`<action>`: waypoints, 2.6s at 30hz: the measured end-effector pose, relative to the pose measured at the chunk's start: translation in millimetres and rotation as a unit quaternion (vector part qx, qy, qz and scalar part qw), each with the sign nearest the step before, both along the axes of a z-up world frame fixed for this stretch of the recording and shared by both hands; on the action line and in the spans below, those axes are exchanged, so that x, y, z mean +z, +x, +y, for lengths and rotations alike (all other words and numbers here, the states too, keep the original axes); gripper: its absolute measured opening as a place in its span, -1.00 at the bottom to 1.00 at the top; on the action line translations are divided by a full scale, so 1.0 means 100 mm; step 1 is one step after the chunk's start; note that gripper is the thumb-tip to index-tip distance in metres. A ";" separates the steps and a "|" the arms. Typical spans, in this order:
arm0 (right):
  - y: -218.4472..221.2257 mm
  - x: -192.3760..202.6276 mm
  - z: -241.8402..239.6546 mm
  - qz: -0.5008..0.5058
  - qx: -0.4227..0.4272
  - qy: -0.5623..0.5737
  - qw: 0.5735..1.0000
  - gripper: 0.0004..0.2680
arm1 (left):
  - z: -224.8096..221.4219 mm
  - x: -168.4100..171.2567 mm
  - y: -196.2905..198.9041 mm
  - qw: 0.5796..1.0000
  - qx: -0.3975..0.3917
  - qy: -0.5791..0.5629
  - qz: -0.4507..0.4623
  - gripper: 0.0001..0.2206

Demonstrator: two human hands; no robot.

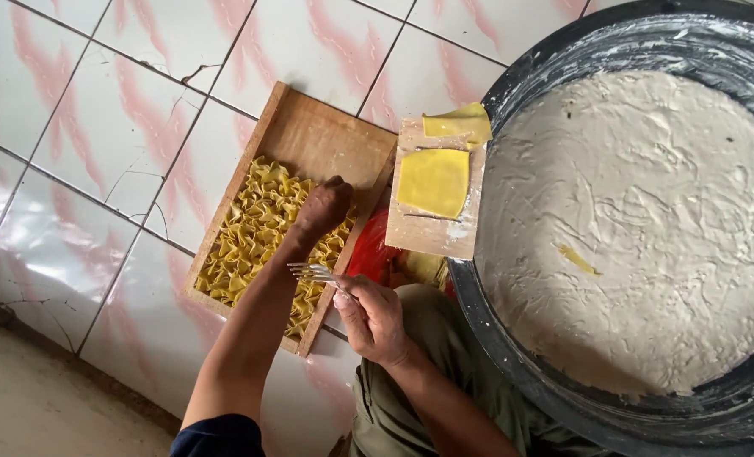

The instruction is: Manually assembling dumplings by placing filling on wrappers and folding them into shape.

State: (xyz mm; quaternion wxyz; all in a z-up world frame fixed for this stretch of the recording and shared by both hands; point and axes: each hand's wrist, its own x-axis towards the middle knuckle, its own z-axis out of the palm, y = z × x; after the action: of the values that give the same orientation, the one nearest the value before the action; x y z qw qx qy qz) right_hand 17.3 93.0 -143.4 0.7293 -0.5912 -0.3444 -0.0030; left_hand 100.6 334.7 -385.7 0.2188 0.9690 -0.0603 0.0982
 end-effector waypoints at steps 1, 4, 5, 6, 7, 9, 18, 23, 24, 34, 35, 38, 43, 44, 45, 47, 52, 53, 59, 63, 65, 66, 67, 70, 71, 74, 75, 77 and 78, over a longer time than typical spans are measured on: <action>-0.01 -0.02 0.00 -0.001 0.001 0.001 1.000 -0.85 | 0.01 -0.04 -0.02 1.000 0.001 0.001 -0.001 -0.90; -0.02 -0.08 0.00 0.000 0.003 -0.001 1.000 -0.83 | 0.03 -0.06 -0.06 1.000 -0.004 -0.011 0.003 -0.91; -0.02 -0.09 0.00 -0.003 0.005 -0.005 1.000 -0.83 | 0.02 0.00 -0.06 1.000 0.002 -0.012 0.026 -0.92; -0.02 -0.10 0.00 -0.004 0.007 -0.010 1.000 -0.82 | 0.00 0.06 -0.08 0.999 0.007 -0.013 0.051 -0.92; 0.00 -0.02 -0.02 -0.006 0.005 -0.011 1.000 -0.82 | -0.01 0.00 -0.07 0.999 0.005 -0.014 0.050 -0.92; 0.06 0.13 -0.01 0.005 -0.001 -0.013 1.000 -0.82 | 0.02 -0.09 -0.03 0.998 0.009 0.010 0.064 -0.91; -0.01 0.01 0.01 0.009 -0.028 -0.006 1.000 -0.85 | -0.12 0.39 0.00 0.997 0.042 0.054 0.040 -0.84; 0.04 0.66 -0.30 0.007 -0.043 -0.001 0.999 -0.84 | -0.36 1.35 0.01 0.987 0.136 -0.080 -0.025 -0.63; 0.02 0.82 -0.41 0.004 -0.046 -0.026 0.999 -0.83 | -0.43 1.57 -0.02 0.971 0.175 -0.153 -0.055 -0.63; 0.27 0.87 -1.77 0.203 -0.263 0.075 0.940 -0.81 | -1.43 2.59 0.36 0.989 -0.111 -0.077 -0.054 -0.84; 0.28 0.87 -1.86 0.202 -0.261 0.076 0.941 -0.81 | -1.41 2.40 0.44 0.994 -0.100 -0.038 -0.022 -0.83; 0.32 0.75 -2.02 0.189 -0.286 0.098 0.934 -0.84 | -1.41 2.45 0.56 0.993 -0.095 -0.010 0.065 -0.81; 0.34 0.48 -2.10 0.215 -0.303 0.116 0.921 -0.86 | -1.51 2.94 0.50 0.981 -0.103 -0.039 0.160 -0.84; 0.34 0.48 -2.10 0.222 -0.293 0.105 0.924 -0.86 | -1.53 3.02 0.46 0.980 -0.097 -0.039 0.172 -0.86; 0.34 0.48 -2.09 0.230 -0.283 0.095 0.926 -0.86 | -1.54 3.09 0.42 0.978 -0.091 -0.039 0.183 -0.87; 0.32 0.49 -2.10 0.241 -0.274 0.089 0.927 -0.85 | -1.54 3.10 0.42 0.980 -0.080 -0.055 0.175 -0.87; 0.38 0.44 -2.10 0.258 -0.239 0.073 0.933 -0.84 | -1.46 2.97 0.42 0.982 -0.056 -0.090 0.154 -0.86; 0.39 0.43 -2.08 0.266 -0.236 0.069 0.932 -0.84 | -1.46 2.94 0.42 0.985 -0.067 -0.082 0.134 -0.89; 0.53 0.62 -1.79 0.294 -0.217 0.033 0.930 -0.86 | -1.35 2.85 0.40 0.974 -0.023 -0.191 0.119 -0.88; 0.85 0.59 -1.35 0.295 -0.207 -0.006 0.933 -0.84 | -1.44 3.07 0.24 0.902 0.054 -0.414 0.112 -0.90; 1.00 0.56 -1.08 0.297 -0.208 -0.011 0.932 -0.81 | -1.46 3.00 0.18 0.866 0.058 -0.491 0.076 -0.93; 1.09 0.54 -0.95 0.298 -0.209 -0.016 0.931 -0.78 | -1.47 2.97 0.16 0.822 0.062 -0.565 0.039 -0.96; 1.16 0.59 -0.86 0.296 -0.211 -0.015 0.931 -0.78 | -1.44 2.87 0.20 0.822 0.059 -0.565 0.039 -0.96; 1.30 0.63 -0.66 0.325 -0.176 0.024 0.929 -0.74 | -1.39 2.69 0.26 0.704 0.092 -0.701 0.065 -0.96; 1.34 0.58 -0.65 0.333 -0.167 0.025 0.928 -0.77 | -1.40 2.69 0.29 0.657 0.070 -0.747 0.073 -0.94; 1.36 0.59 -0.63 0.368 -0.119 0.039 0.921 -0.86 | -1.23 2.51 0.30 0.597 0.059 -0.797 0.070 -0.83; 1.36 0.62 -0.67 0.392 -0.099 0.054 0.913 -0.90 | -1.19 2.41 0.32 0.584 0.054 -0.806 0.075 -0.80; 1.42 0.45 -0.69 0.389 -0.091 0.035 0.916 -0.88 | -1.17 2.28 0.35 0.583 0.073 -0.806 0.068 -0.83; 1.43 0.35 -0.70 0.388 -0.085 0.019 0.917 -0.86 | -1.15 2.20 0.35 0.583 0.093 -0.804 0.066 -0.86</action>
State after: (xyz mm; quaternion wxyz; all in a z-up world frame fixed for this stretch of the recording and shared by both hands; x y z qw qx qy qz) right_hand 160.2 23.4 -108.0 0.8135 -0.5594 0.0178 0.1580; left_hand 135.8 219.3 -165.4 0.9017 0.4014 0.1482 0.0623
